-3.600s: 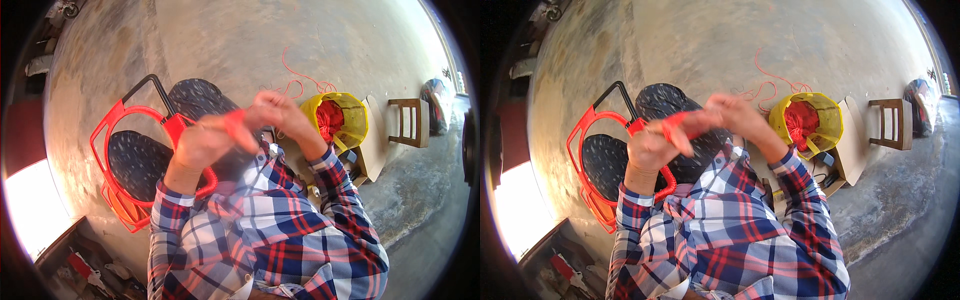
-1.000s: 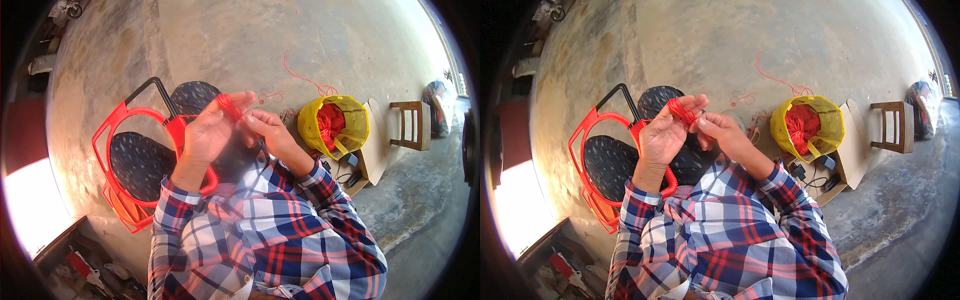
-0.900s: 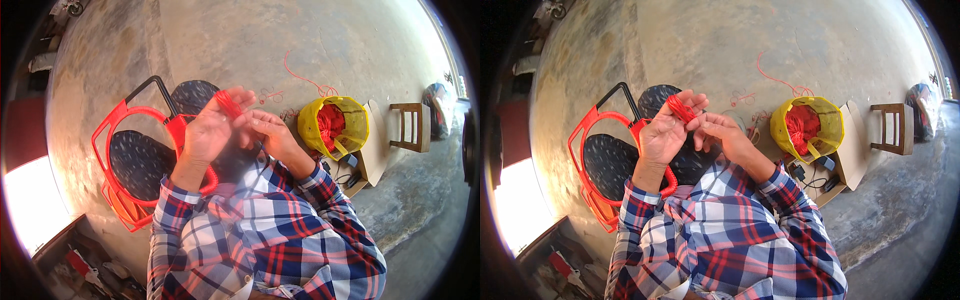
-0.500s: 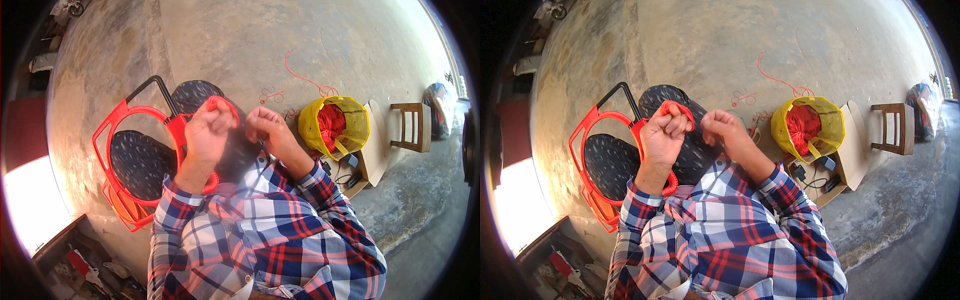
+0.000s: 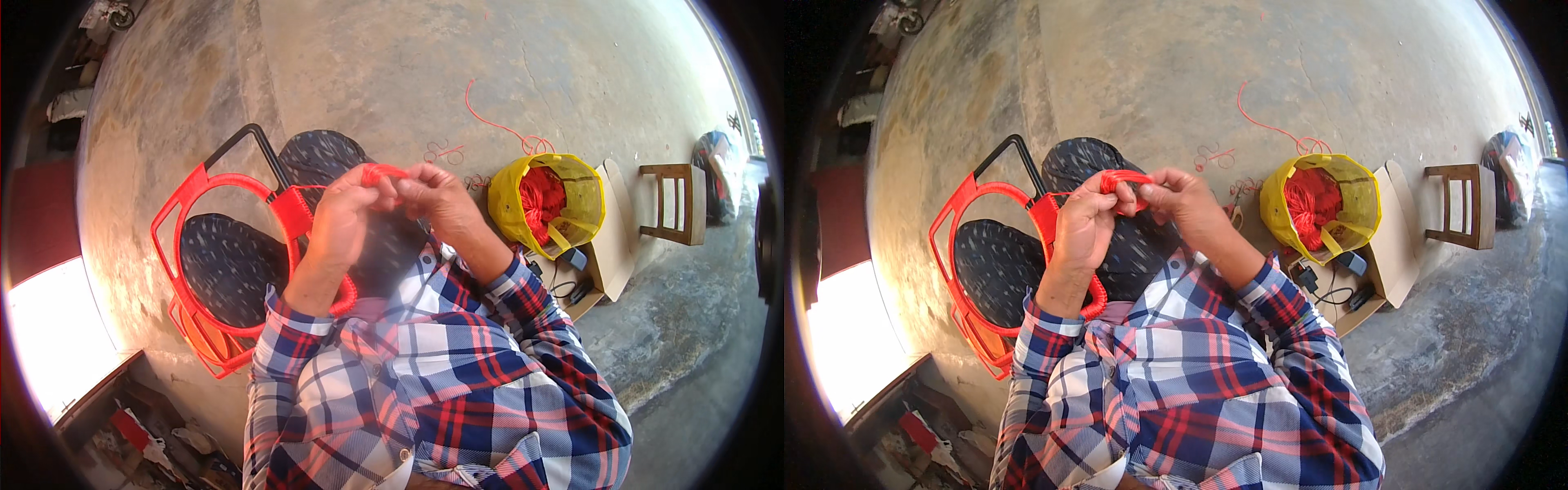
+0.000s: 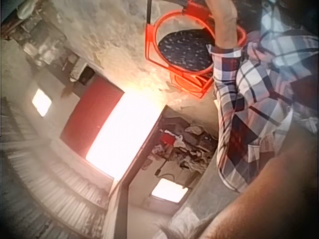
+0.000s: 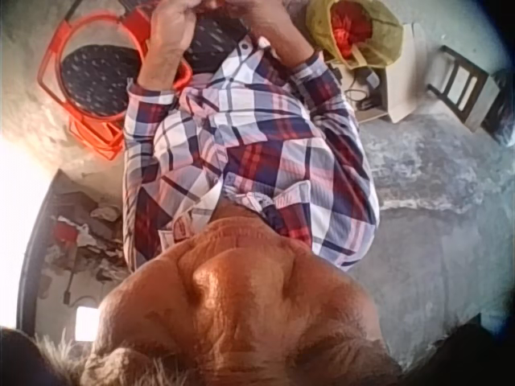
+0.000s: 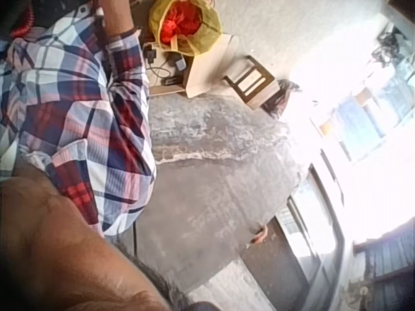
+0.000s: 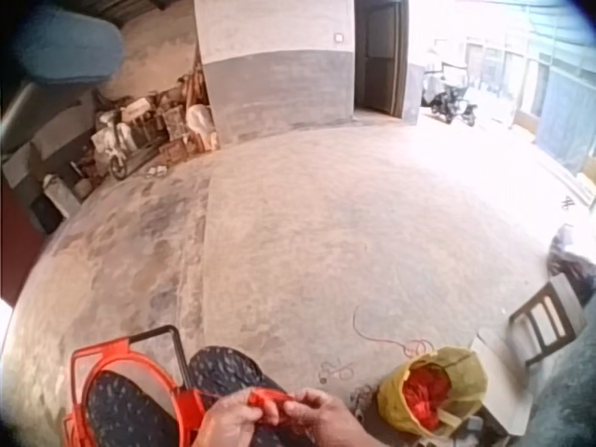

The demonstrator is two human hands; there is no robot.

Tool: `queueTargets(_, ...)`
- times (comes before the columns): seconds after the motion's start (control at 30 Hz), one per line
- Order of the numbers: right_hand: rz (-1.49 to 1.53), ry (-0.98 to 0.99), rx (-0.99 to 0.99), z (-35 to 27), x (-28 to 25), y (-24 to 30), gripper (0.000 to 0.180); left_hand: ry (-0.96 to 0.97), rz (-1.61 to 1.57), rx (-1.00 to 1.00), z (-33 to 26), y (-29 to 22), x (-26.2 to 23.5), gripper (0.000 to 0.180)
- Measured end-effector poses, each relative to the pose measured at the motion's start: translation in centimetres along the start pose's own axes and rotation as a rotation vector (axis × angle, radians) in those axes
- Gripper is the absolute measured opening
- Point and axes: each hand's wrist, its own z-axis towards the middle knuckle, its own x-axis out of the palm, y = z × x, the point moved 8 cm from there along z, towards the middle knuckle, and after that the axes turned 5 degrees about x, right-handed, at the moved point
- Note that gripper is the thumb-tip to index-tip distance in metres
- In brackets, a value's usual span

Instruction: The person ties and winds red string around a circular red plastic frame by hand, drawing the string from a yellow bucket.

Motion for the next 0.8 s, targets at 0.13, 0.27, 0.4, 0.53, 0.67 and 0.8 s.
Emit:
queueTargets(0.13,-0.213,-0.040,-0.234,-0.9,-1.2,4.1,0.009,-0.013,0.241,0.048,0.3,-0.7,-1.7,0.036)
queueTargets(0.27,-0.715,-0.085,-0.339,-1.7,-0.5,6.9,0.007,-0.017,0.494,0.201,0.6,-2.7,-1.4,0.048)
queueTargets(0.4,-1.119,0.058,-0.757,-3.0,3.0,8.6,0.014,0.169,0.689,0.329,0.6,-3.4,1.8,0.050)
queueTargets(0.53,-0.912,0.253,-0.684,-2.6,4.7,9.2,0.015,0.258,0.627,-0.114,0.5,1.8,1.4,0.032)
queueTargets(0.67,-0.449,0.231,-0.359,-0.2,1.3,8.6,0.014,0.003,0.520,-0.107,0.2,1.0,0.0,0.016)
queueTargets(0.8,-0.204,-0.115,-0.180,4.4,-7.9,5.3,0.015,-0.044,0.304,-0.028,0.6,0.2,-1.3,0.026)
